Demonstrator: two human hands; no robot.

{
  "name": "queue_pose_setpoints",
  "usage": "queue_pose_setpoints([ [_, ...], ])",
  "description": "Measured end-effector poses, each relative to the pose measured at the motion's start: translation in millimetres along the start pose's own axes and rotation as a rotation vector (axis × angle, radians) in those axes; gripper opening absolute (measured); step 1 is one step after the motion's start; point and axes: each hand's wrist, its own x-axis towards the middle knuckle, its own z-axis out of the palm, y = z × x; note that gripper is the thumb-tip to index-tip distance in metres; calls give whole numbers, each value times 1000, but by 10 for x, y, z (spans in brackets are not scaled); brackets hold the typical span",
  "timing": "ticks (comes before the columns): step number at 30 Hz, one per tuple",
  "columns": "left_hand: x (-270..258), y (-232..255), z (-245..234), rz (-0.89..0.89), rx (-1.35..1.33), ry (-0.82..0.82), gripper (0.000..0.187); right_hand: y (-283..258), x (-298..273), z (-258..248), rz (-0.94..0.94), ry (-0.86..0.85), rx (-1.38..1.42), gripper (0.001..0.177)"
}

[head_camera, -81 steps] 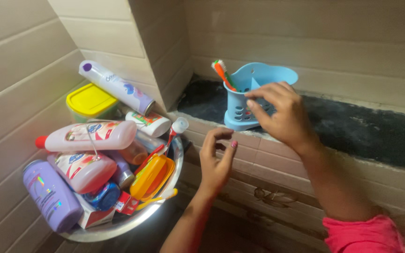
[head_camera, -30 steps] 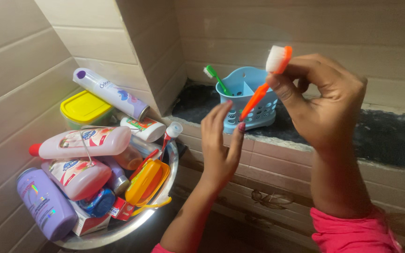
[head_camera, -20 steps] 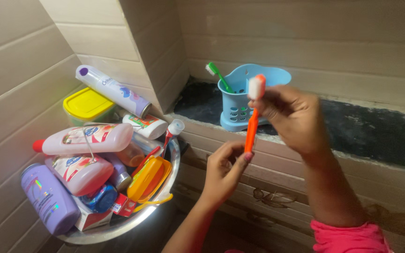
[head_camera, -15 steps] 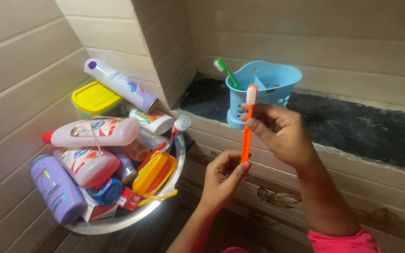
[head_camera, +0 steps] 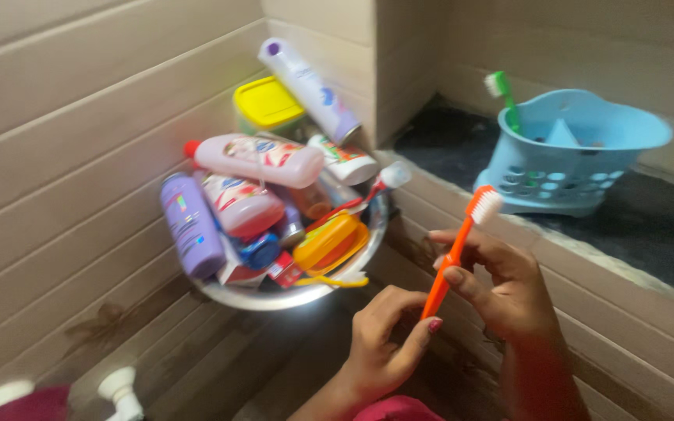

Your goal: The person moves several bathroom items from a shelf into a metal tray, including a purple shampoo bottle, a white deodorant spray, and a red bathroom cleaner. They then remove toothpaste and multiple toothbrushes from a blue holder and place them into the tray. Finally, they wipe the shelf with a red cloth.

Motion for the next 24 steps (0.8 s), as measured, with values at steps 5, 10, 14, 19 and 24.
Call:
queue_pose_setpoints([
  [5, -160, 17, -284, 54, 181, 143, 21, 43, 87, 328, -19, -41, 173, 35],
  [10, -291, -44, -624, 75, 394, 299, 25, 43, 220, 644, -133, -125, 1, 18],
  [14, -400, -103, -847, 39, 558, 481, 35, -50, 452, 898, -18, -170, -133, 15],
  [19, -526, -258, -1062, -63, 613, 642, 45, -290, 813, 1170, -450, -297, -180, 15],
  [24, -599, -497, -1145, -105, 522, 784, 53, -469, 914, 1364, -483, -397, -309, 17],
])
